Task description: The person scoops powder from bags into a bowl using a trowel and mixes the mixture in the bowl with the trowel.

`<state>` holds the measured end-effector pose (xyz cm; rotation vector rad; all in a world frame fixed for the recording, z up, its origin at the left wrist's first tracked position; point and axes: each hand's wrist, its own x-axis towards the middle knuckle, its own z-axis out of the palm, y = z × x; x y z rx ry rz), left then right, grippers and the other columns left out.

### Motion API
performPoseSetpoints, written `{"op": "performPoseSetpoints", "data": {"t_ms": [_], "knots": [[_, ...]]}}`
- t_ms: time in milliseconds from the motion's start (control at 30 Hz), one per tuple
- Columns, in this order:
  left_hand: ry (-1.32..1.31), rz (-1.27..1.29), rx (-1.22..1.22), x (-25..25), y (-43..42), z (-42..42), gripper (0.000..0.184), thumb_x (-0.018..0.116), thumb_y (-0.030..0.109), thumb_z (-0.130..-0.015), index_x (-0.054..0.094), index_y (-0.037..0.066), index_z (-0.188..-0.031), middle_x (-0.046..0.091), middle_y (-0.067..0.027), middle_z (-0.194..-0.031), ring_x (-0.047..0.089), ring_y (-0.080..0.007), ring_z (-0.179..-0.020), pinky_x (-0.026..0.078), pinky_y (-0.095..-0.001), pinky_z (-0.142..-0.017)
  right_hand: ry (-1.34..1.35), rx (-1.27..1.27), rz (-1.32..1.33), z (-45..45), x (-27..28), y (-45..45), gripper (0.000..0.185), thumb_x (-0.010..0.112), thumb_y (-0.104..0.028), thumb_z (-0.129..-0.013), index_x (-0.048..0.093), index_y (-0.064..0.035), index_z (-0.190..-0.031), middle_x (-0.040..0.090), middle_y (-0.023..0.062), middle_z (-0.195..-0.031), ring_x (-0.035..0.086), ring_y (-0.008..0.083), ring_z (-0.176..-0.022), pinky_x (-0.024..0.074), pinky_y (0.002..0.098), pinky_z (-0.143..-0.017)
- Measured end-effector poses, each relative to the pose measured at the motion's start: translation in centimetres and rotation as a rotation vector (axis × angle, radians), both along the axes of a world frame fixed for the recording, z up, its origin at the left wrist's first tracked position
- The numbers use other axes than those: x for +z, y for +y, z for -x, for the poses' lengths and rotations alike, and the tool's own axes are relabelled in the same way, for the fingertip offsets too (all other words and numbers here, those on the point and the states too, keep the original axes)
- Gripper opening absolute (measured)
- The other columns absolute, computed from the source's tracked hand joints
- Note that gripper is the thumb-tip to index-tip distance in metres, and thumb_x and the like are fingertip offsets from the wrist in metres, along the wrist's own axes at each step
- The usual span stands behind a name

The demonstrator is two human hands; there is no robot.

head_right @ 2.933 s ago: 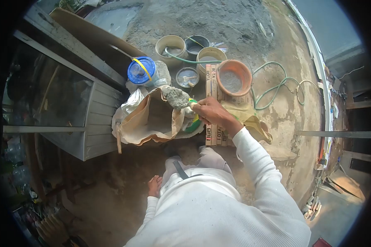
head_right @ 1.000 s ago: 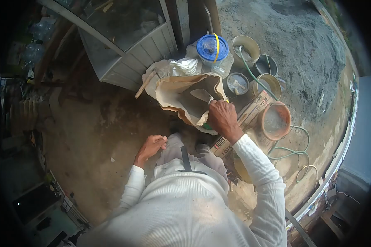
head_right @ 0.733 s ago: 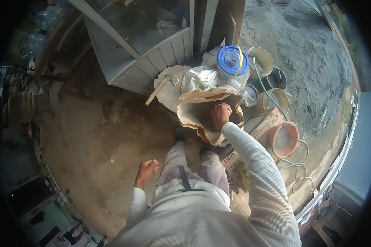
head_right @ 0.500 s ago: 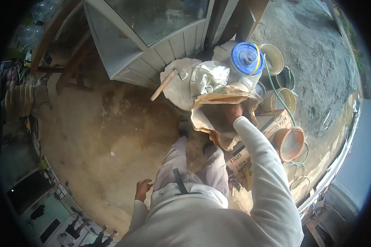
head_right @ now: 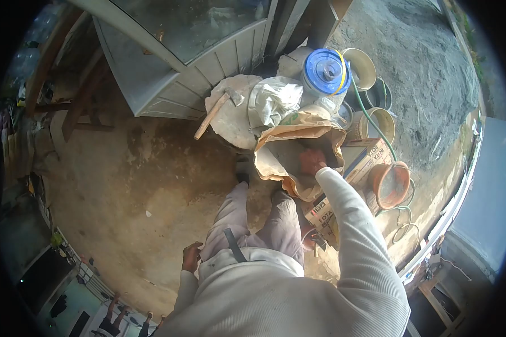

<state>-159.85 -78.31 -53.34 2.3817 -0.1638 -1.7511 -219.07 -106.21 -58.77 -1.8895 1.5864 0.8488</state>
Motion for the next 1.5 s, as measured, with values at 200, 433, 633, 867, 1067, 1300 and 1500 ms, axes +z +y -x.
{"op": "performPoseSetpoints", "data": {"t_ms": [200, 433, 633, 867, 1067, 1300, 1500], "knots": [[-0.002, 0.058, 0.007, 1.0, -1.2, -0.1, 0.034, 0.069, 0.03, -0.1, 0.077, 0.0, -0.115, 0.067, -0.0058, -0.075, 0.074, -0.019, -0.081, 0.048, -0.0289, -0.066, -0.06, -0.183, -0.11, 0.6, 1.1, -0.5, 0.036, 0.074, -0.022, -0.076, 0.08, -0.0052, -0.107, 0.079, 0.0214, -0.109, 0.078, 0.0393, -0.1, 0.0632, 0.0488, -0.09], [0.021, 0.038, -0.041, 1.8, -0.8, 0.8, 0.033, 0.069, 0.03, -0.1, 0.079, 0.002, -0.114, 0.067, -0.0039, -0.077, 0.062, -0.0139, -0.069, 0.046, -0.0289, -0.063, -0.171, -0.29, -0.044, 1.4, 1.9, 0.8, 0.031, 0.076, -0.028, -0.079, 0.081, -0.0022, -0.095, 0.078, 0.0235, -0.095, 0.078, 0.0428, -0.094, 0.0638, 0.0495, -0.085], [0.036, 0.082, -0.021, 0.5, 1.0, 0.1, 0.034, 0.069, 0.03, -0.099, 0.078, 0.003, -0.116, 0.076, -0.008, -0.095, 0.07, -0.0171, -0.079, 0.049, -0.03, -0.07, -0.205, -0.203, -0.029, 1.2, 1.3, 0.7, 0.026, 0.079, -0.032, -0.078, 0.084, -0.013, -0.095, 0.08, 0.017, -0.1, 0.077, 0.0406, -0.096, 0.0633, 0.0513, -0.087], [0.026, 0.128, 0.002, 0.3, 0.7, 0.6, 0.04, 0.074, 0.032, -0.097, 0.076, 0.002, -0.123, 0.077, -0.011, -0.116, 0.076, -0.0261, -0.109, 0.057, -0.0358, -0.089, -0.297, -0.111, 0.117, 0.0, -2.8, 1.6, 0.03, 0.071, -0.03, -0.084, 0.084, -0.0078, -0.1, 0.079, 0.0221, -0.1, 0.077, 0.0423, -0.094, 0.0636, 0.0501, -0.089], [0.022, 0.134, -0.019, 0.1, 1.5, 1.1, 0.041, 0.071, 0.032, -0.096, 0.077, 0.001, -0.123, 0.078, -0.0109, -0.117, 0.077, -0.025, -0.108, 0.056, -0.0374, -0.091, -0.408, -0.393, 0.037, 0.4, 2.9, 1.0, 0.033, 0.072, -0.032, -0.082, 0.08, -0.0009, -0.09, 0.075, 0.0282, -0.09, 0.074, 0.047, -0.088, 0.06, 0.0475, -0.078], [0.01, 0.179, -0.083, -1.4, 1.8, 2.7, 0.034, 0.069, 0.027, -0.094, 0.081, 0.002, -0.114, 0.081, -0.0122, -0.111, 0.081, -0.0246, -0.094, 0.056, -0.0326, -0.072, -0.519, -0.374, 0.053, 1.7, 10.9, 1.0, 0.038, 0.074, -0.038, -0.083, 0.082, -0.0016, -0.094, 0.076, 0.0262, -0.091, 0.075, 0.0451, -0.085, 0.0596, 0.0471, -0.081], [0.094, 0.302, -0.016, -7.0, 2.8, 3.1, 0.031, 0.069, 0.022, -0.091, 0.082, 0.003, -0.112, 0.081, -0.0129, -0.097, 0.076, -0.021, -0.078, 0.05, -0.0289, -0.061, -0.71, -0.136, 0.238, 8.8, 7.8, 3.1, 0.05, 0.079, -0.051, -0.083, 0.081, -0.0108, -0.112, 0.076, 0.0186, -0.107, 0.071, 0.0412, -0.1, 0.0545, 0.0484, -0.099]]}}
